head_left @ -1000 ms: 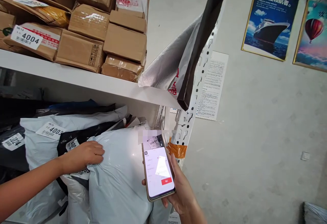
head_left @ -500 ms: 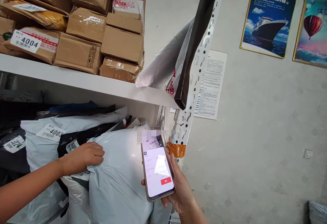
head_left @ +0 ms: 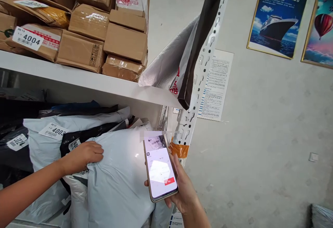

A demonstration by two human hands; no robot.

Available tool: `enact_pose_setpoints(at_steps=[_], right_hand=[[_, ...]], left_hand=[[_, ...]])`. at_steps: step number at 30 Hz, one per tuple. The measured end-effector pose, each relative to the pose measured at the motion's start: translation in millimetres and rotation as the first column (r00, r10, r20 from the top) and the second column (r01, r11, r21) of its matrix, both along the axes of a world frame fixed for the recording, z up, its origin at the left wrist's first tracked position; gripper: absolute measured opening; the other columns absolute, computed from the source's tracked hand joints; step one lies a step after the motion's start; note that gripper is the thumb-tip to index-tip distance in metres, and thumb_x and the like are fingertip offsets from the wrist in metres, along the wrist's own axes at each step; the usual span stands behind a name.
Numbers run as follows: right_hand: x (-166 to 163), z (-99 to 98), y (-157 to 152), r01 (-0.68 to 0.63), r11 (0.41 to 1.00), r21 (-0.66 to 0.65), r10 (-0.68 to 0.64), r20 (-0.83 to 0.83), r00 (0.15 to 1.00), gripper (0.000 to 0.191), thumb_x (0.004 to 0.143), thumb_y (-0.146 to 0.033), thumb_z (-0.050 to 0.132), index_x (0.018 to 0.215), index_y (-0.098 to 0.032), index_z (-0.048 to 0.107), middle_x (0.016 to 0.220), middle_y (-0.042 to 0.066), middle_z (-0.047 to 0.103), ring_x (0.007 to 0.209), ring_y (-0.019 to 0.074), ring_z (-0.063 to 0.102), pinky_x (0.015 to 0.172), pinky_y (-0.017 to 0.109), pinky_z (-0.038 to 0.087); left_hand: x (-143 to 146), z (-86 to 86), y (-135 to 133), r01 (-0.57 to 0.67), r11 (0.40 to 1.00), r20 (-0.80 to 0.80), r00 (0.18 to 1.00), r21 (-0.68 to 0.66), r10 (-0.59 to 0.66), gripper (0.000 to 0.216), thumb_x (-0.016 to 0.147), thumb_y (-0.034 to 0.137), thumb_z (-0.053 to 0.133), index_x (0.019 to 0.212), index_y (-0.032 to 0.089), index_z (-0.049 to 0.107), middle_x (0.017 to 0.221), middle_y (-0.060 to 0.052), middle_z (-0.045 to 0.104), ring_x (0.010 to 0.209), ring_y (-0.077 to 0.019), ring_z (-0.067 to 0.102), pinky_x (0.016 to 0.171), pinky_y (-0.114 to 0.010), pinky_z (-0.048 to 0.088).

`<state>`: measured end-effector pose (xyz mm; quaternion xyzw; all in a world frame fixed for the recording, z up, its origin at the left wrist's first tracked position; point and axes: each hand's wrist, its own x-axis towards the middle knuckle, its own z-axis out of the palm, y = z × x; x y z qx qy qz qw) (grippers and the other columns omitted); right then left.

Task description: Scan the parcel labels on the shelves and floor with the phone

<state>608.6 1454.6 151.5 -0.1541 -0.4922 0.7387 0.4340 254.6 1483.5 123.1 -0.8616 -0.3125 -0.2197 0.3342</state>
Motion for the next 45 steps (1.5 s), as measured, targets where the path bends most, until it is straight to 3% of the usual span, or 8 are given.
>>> enact_pose_setpoints(at_steps=[8,15,27,31,34,37,41,45], right_hand=[[3,4.2,-2,0.002,0.999,-0.037,-0.001,0.027,1.0,0.073,0.068,-0.073,0.072,0.111,-0.014,0.071,0.102,0.018,0.075,0.067,0.0312,0.075,0.023,0.014,0.044],[2,2.1,-2,-0.039,0.999,-0.004,0.039,0.008,0.999,0.069,0.073,-0.071,0.069,0.112,-0.013,0.071,0.101,0.018,0.075,0.071,0.0313,0.075,0.025,0.014,0.046],[2,1.3,-2,-0.045,0.999,0.024,0.045,-0.025,0.999,0.067,0.076,-0.069,0.068,0.116,-0.015,0.064,0.095,0.014,0.076,0.071,0.0316,0.075,0.025,0.015,0.047],[5,-3.8,-3,-0.044,0.992,0.116,0.047,-0.024,0.999,0.073,0.079,-0.063,0.07,0.131,-0.017,0.048,0.101,0.016,0.074,0.075,0.0323,0.075,0.03,0.017,0.051],[9,-9.0,-8,-0.082,0.982,0.168,0.089,-0.035,0.995,0.081,0.079,-0.039,0.075,0.144,-0.026,0.028,0.12,0.016,0.067,0.09,0.0371,0.072,0.038,0.023,0.057],[8,-14.0,-18,-0.118,0.983,0.14,0.125,-0.041,0.991,0.091,0.074,-0.024,0.071,0.147,-0.025,0.017,0.115,0.015,0.069,0.096,0.0399,0.07,0.044,0.026,0.06],[-1,-25.5,-40,-0.034,0.999,0.034,0.036,-0.069,0.997,0.098,0.074,-0.025,0.07,0.148,-0.024,0.005,0.114,0.015,0.07,0.093,0.0391,0.071,0.044,0.029,0.061],[-13,-45.7,-61,0.089,0.995,-0.04,-0.09,-0.036,0.995,0.086,0.082,-0.039,0.071,0.145,-0.023,0.014,0.106,0.012,0.073,0.089,0.0357,0.073,0.043,0.026,0.059]], left_hand=[[-6,-10.6,0,-0.304,0.928,0.065,0.944,-0.215,0.325,0.029,0.049,-0.009,0.039,0.058,0.017,0.048,0.063,0.002,0.058,0.067,-0.0151,0.053,0.068,-0.026,0.03],[-9,-21.0,7,-0.401,0.876,0.14,0.884,-0.267,0.447,0.019,0.063,-0.001,0.044,0.055,0.016,0.044,0.06,0.0,0.057,0.063,-0.0166,0.053,0.062,-0.027,0.027],[-6,-18.5,6,-0.421,0.861,0.144,0.87,-0.285,0.472,0.019,0.064,0.001,0.044,0.054,0.017,0.046,0.061,0.0,0.059,0.065,-0.0175,0.057,0.064,-0.027,0.032],[-5,-15.8,2,-0.414,0.866,0.144,0.874,-0.281,0.465,0.021,0.066,0.001,0.044,0.055,0.017,0.048,0.062,0.0,0.06,0.066,-0.0168,0.058,0.065,-0.026,0.033],[-2,-14.7,-2,-0.411,0.872,0.153,0.875,-0.264,0.459,0.022,0.069,0.001,0.044,0.056,0.017,0.049,0.064,0.0,0.062,0.068,-0.0172,0.058,0.067,-0.027,0.034],[0,-13.3,-5,-0.41,0.876,0.162,0.875,-0.255,0.457,0.022,0.071,0.002,0.044,0.057,0.017,0.05,0.066,-0.001,0.063,0.07,-0.0178,0.058,0.068,-0.027,0.035],[2,-10.9,-7,-0.409,0.873,0.161,0.874,-0.265,0.459,0.022,0.071,0.001,0.042,0.057,0.017,0.049,0.065,-0.001,0.06,0.068,-0.0169,0.054,0.068,-0.028,0.033],[-1,-10.8,-6,-0.418,0.862,0.146,0.87,-0.287,0.471,0.021,0.069,0.002,0.041,0.057,0.017,0.047,0.066,-0.002,0.059,0.07,-0.0169,0.054,0.068,-0.028,0.032]])
